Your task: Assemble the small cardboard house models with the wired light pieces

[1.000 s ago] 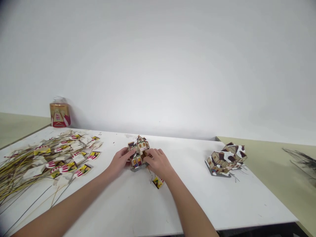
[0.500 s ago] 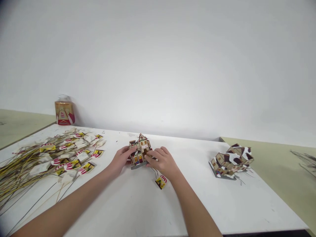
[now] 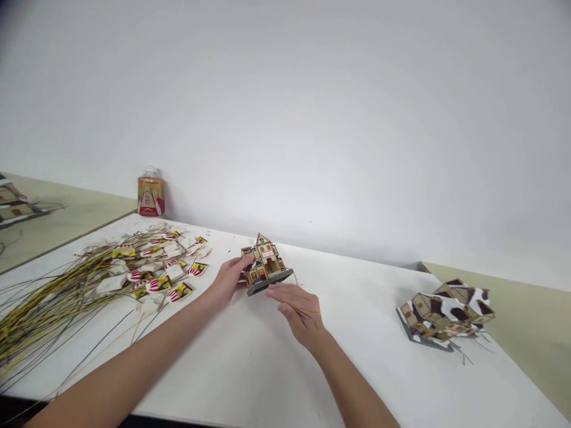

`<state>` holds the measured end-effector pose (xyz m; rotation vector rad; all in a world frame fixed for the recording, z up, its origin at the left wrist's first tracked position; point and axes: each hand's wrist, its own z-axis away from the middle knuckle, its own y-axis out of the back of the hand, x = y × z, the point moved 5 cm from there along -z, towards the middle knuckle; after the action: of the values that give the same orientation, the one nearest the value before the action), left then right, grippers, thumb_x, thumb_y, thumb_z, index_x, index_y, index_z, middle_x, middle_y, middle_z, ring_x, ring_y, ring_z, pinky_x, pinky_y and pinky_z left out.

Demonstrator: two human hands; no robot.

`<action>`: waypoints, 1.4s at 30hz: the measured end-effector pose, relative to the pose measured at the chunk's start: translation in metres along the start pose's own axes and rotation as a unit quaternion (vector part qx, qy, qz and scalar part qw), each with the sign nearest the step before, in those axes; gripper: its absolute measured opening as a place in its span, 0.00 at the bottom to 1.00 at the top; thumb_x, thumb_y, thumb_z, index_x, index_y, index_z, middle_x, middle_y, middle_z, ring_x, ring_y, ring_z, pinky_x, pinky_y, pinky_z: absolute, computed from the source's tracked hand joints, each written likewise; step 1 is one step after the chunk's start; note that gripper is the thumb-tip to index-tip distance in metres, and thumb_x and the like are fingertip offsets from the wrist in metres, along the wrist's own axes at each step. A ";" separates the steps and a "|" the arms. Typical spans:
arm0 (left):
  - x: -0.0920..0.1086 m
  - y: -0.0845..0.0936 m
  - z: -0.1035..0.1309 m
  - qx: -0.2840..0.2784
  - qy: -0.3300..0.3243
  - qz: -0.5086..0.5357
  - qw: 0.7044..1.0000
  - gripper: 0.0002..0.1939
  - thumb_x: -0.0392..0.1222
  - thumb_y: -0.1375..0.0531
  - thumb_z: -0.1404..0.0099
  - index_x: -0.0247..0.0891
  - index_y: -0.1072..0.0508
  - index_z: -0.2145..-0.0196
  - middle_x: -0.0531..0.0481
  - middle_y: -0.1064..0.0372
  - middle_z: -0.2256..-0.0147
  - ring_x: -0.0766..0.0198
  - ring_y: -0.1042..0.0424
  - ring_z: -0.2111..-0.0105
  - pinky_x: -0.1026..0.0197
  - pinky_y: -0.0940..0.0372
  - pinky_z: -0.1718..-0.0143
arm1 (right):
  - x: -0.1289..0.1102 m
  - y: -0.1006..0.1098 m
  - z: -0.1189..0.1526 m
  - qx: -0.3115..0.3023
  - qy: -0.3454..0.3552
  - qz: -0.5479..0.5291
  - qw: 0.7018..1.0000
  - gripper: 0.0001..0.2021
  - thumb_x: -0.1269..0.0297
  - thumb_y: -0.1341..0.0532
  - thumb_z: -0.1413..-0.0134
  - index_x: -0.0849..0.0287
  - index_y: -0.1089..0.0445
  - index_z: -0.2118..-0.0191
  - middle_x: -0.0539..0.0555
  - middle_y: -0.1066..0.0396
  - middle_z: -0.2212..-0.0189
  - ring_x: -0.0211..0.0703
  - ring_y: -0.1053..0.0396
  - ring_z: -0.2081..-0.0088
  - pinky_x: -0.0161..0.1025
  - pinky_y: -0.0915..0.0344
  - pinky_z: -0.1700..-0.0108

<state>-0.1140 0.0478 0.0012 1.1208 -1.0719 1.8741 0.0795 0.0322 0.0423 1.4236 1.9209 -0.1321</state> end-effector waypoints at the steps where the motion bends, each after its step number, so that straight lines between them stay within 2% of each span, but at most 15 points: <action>1: 0.001 0.001 0.000 0.004 0.002 0.010 1.000 0.29 0.57 0.30 0.56 0.33 0.29 0.64 0.46 0.28 0.70 0.61 0.27 0.72 0.61 0.33 0.72 | 0.002 -0.002 0.002 0.015 -0.036 -0.046 0.998 0.15 0.58 0.48 0.35 0.51 0.24 0.56 0.54 0.23 0.66 0.46 0.26 0.59 0.50 0.31 0.52; 3: 0.002 0.001 0.000 0.006 0.005 0.029 1.000 0.28 0.56 0.30 0.55 0.32 0.29 0.63 0.46 0.27 0.69 0.62 0.27 0.73 0.60 0.32 0.72 | 0.007 -0.005 0.005 0.044 -0.109 -0.122 0.986 0.19 0.53 0.49 0.36 0.53 0.23 0.65 0.52 0.28 0.78 0.43 0.29 0.71 0.50 0.31 0.55; 5: 0.001 0.003 -0.001 0.007 0.006 0.043 0.999 0.27 0.55 0.30 0.55 0.32 0.29 0.63 0.45 0.27 0.68 0.62 0.27 0.73 0.60 0.32 0.72 | 0.015 -0.004 0.007 0.082 -0.181 -0.172 0.965 0.22 0.48 0.47 0.38 0.56 0.24 0.72 0.49 0.39 0.86 0.39 0.37 0.78 0.48 0.32 0.61; 7: 0.000 0.004 -0.004 0.010 0.006 0.054 0.998 0.27 0.54 0.30 0.54 0.32 0.28 0.63 0.45 0.27 0.68 0.62 0.27 0.73 0.59 0.31 0.72 | 0.023 -0.001 0.007 0.119 -0.241 -0.203 0.942 0.23 0.46 0.45 0.41 0.57 0.27 0.77 0.47 0.48 0.88 0.36 0.45 0.80 0.43 0.36 0.67; 10: -0.003 0.006 -0.007 0.010 0.007 0.068 0.998 0.26 0.53 0.30 0.53 0.32 0.28 0.62 0.45 0.27 0.67 0.63 0.28 0.74 0.59 0.31 0.72 | 0.033 0.003 0.005 0.156 -0.312 -0.236 0.907 0.24 0.44 0.41 0.45 0.58 0.33 0.81 0.44 0.55 0.87 0.32 0.54 0.81 0.38 0.44 0.72; 14: -0.003 0.004 -0.007 0.004 -0.002 0.076 0.997 0.26 0.53 0.31 0.52 0.32 0.28 0.62 0.46 0.29 0.68 0.64 0.29 0.74 0.61 0.31 0.73 | 0.042 0.005 0.004 0.169 -0.415 -0.273 0.851 0.20 0.45 0.36 0.51 0.59 0.36 0.77 0.41 0.59 0.85 0.29 0.60 0.81 0.33 0.51 0.76; 18: 0.000 0.002 -0.002 -0.003 -0.017 0.077 0.997 0.25 0.53 0.32 0.51 0.32 0.28 0.61 0.45 0.29 0.66 0.64 0.29 0.73 0.62 0.31 0.72 | 0.049 0.006 0.009 0.178 -0.492 -0.297 0.799 0.19 0.52 0.32 0.57 0.56 0.41 0.70 0.39 0.54 0.82 0.27 0.62 0.82 0.30 0.57 0.79; 21: 0.001 -0.002 0.001 -0.026 -0.022 0.074 0.997 0.25 0.54 0.32 0.50 0.33 0.28 0.60 0.45 0.29 0.66 0.64 0.29 0.72 0.61 0.31 0.71 | 0.054 0.009 0.012 0.182 -0.526 -0.302 0.774 0.19 0.53 0.33 0.56 0.53 0.40 0.63 0.38 0.52 0.82 0.27 0.64 0.82 0.30 0.62 0.81; 23: 0.000 -0.004 0.002 -0.040 -0.018 0.073 0.996 0.24 0.53 0.33 0.49 0.33 0.27 0.61 0.45 0.29 0.66 0.64 0.29 0.72 0.61 0.31 0.71 | 0.056 0.011 0.013 0.176 -0.533 -0.294 0.774 0.23 0.56 0.33 0.57 0.49 0.39 0.54 0.38 0.54 0.82 0.27 0.65 0.83 0.29 0.64 0.81; 25: -0.002 -0.006 0.001 -0.048 -0.014 0.073 0.996 0.22 0.53 0.33 0.49 0.33 0.27 0.62 0.45 0.28 0.66 0.64 0.28 0.71 0.61 0.30 0.71 | 0.057 0.012 0.012 0.159 -0.532 -0.279 0.784 0.32 0.59 0.33 0.58 0.44 0.43 0.45 0.37 0.53 0.82 0.27 0.65 0.83 0.29 0.64 0.81; 27: -0.004 -0.007 -0.001 -0.053 -0.009 0.069 0.996 0.22 0.53 0.33 0.48 0.34 0.26 0.62 0.46 0.28 0.65 0.63 0.28 0.71 0.62 0.31 0.71 | 0.058 0.014 0.011 0.142 -0.530 -0.265 0.793 0.37 0.60 0.33 0.58 0.40 0.47 0.40 0.37 0.52 0.82 0.26 0.65 0.83 0.29 0.65 0.81; 31: -0.006 -0.008 -0.004 -0.064 0.000 0.061 0.996 0.22 0.52 0.33 0.48 0.34 0.25 0.61 0.46 0.27 0.65 0.63 0.28 0.72 0.62 0.31 0.72 | 0.059 0.016 0.009 0.122 -0.531 -0.256 0.799 0.40 0.60 0.34 0.58 0.38 0.49 0.38 0.37 0.51 0.80 0.26 0.65 0.83 0.28 0.65 0.82; 37: -0.006 -0.008 -0.005 -0.056 0.013 0.056 0.997 0.21 0.51 0.33 0.49 0.34 0.25 0.62 0.46 0.27 0.66 0.64 0.28 0.72 0.63 0.31 0.73 | 0.061 0.019 0.008 0.101 -0.527 -0.238 0.810 0.34 0.57 0.35 0.56 0.43 0.43 0.41 0.38 0.55 0.80 0.27 0.66 0.82 0.29 0.65 0.82; 42: -0.008 -0.009 -0.008 -0.065 0.016 0.041 0.997 0.21 0.51 0.33 0.50 0.34 0.25 0.63 0.45 0.26 0.65 0.64 0.28 0.72 0.64 0.31 0.73 | 0.061 0.020 0.009 0.058 -0.519 -0.227 0.822 0.37 0.58 0.36 0.54 0.39 0.49 0.38 0.38 0.55 0.79 0.27 0.64 0.82 0.29 0.63 0.81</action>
<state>-0.1057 0.0573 -0.0053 0.9823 -1.2190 1.8516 0.0941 0.0839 0.0057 0.6384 1.2467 -1.0362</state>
